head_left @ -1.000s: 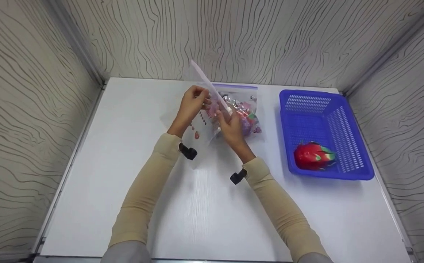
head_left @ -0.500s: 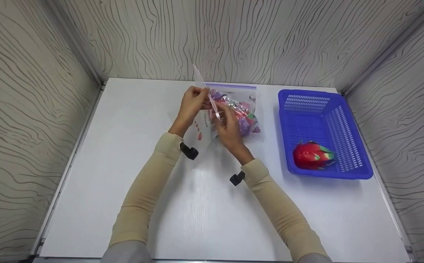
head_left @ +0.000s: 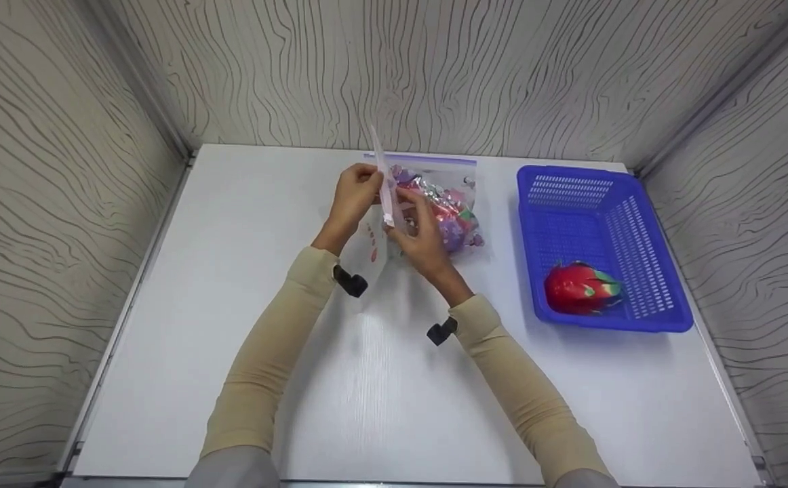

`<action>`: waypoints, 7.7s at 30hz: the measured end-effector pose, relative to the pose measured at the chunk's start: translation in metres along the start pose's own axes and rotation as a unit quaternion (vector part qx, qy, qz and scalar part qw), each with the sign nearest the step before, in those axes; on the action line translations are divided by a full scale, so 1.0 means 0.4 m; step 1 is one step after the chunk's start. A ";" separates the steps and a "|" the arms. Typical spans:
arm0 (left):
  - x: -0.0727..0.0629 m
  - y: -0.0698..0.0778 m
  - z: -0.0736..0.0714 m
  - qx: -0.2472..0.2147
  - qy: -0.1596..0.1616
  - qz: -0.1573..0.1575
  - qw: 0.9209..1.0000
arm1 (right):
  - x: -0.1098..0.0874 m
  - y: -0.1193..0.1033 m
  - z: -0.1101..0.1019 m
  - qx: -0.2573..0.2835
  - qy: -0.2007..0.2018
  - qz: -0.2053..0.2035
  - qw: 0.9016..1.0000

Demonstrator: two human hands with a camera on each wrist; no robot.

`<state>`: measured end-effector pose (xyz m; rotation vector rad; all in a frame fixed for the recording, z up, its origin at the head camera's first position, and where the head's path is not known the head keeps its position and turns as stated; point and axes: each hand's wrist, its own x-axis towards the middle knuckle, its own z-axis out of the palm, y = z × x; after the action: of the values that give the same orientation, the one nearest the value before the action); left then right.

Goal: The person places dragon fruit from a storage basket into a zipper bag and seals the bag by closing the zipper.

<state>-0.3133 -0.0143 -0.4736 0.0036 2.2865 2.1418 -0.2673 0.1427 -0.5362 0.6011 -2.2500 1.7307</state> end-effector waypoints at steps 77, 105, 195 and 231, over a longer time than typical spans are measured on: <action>-0.034 -0.022 0.021 0.189 -0.059 0.092 0.976 | 0.056 -0.051 -0.005 -0.118 0.041 0.128 0.984; -0.031 -0.032 -0.073 0.148 -0.009 0.095 0.984 | 0.076 0.015 -0.059 -0.191 0.009 0.228 0.955; -0.005 -0.073 -0.132 0.023 0.045 -0.005 0.999 | 0.043 0.047 -0.395 -0.199 -0.123 0.135 0.963; 0.004 -0.079 -0.142 -0.023 0.051 -0.019 0.998 | -0.063 0.071 -0.657 -0.259 -0.139 0.177 0.939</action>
<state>-0.3154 -0.0729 -0.5014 -0.1505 2.2682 2.2258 -0.2737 0.4057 -0.5006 0.3508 -3.0101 1.1297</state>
